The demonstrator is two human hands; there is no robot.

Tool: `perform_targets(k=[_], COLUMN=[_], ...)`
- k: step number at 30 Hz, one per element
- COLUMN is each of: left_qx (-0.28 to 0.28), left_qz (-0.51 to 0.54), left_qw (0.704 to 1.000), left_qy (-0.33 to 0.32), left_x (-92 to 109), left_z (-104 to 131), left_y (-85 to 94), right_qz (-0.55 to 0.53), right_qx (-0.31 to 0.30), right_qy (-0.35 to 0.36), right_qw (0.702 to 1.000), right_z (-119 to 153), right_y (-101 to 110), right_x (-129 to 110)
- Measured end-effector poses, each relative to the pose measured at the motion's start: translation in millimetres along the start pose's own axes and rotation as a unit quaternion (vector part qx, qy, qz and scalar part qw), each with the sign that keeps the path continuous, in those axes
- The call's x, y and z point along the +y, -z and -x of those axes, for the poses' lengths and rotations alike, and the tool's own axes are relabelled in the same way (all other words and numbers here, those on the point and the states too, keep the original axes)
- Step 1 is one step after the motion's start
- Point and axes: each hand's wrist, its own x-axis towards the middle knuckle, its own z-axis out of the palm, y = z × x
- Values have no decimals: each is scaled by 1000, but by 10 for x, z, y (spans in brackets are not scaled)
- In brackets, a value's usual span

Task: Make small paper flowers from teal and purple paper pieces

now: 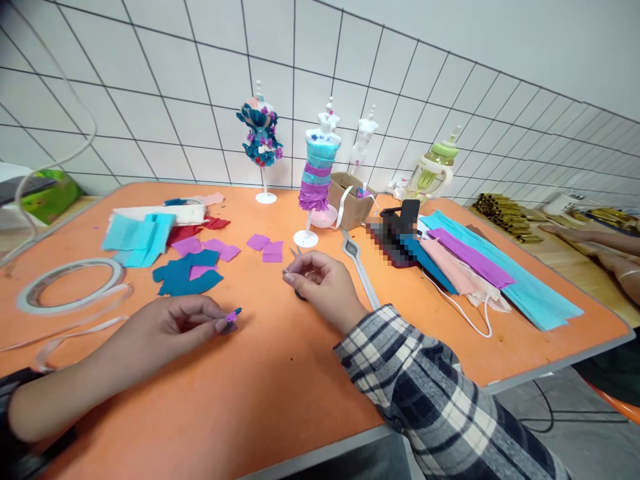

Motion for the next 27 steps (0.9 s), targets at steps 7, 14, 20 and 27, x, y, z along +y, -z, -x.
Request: perform_targets(k=[7, 14, 20, 27], left_qx=[82, 97, 104, 121], left_qz=[-11, -52, -90, -104], left_qw=[997, 993, 986, 978], left_qy=[-7, -46, -93, -133], left_x=[83, 52, 20, 27], left_z=[-45, 22, 65, 69], left_y=[72, 55, 8, 3], right_qz=[-68, -141, -175, -176], right_qx=[-104, -98, -92, -76], right_qy=[-13, -192, -226, -237], right_qw=[992, 966, 954, 952], right_z=[171, 173, 190, 186], right_y=[-734, -734, -736, -759], right_x=[-66, -82, -72, -23])
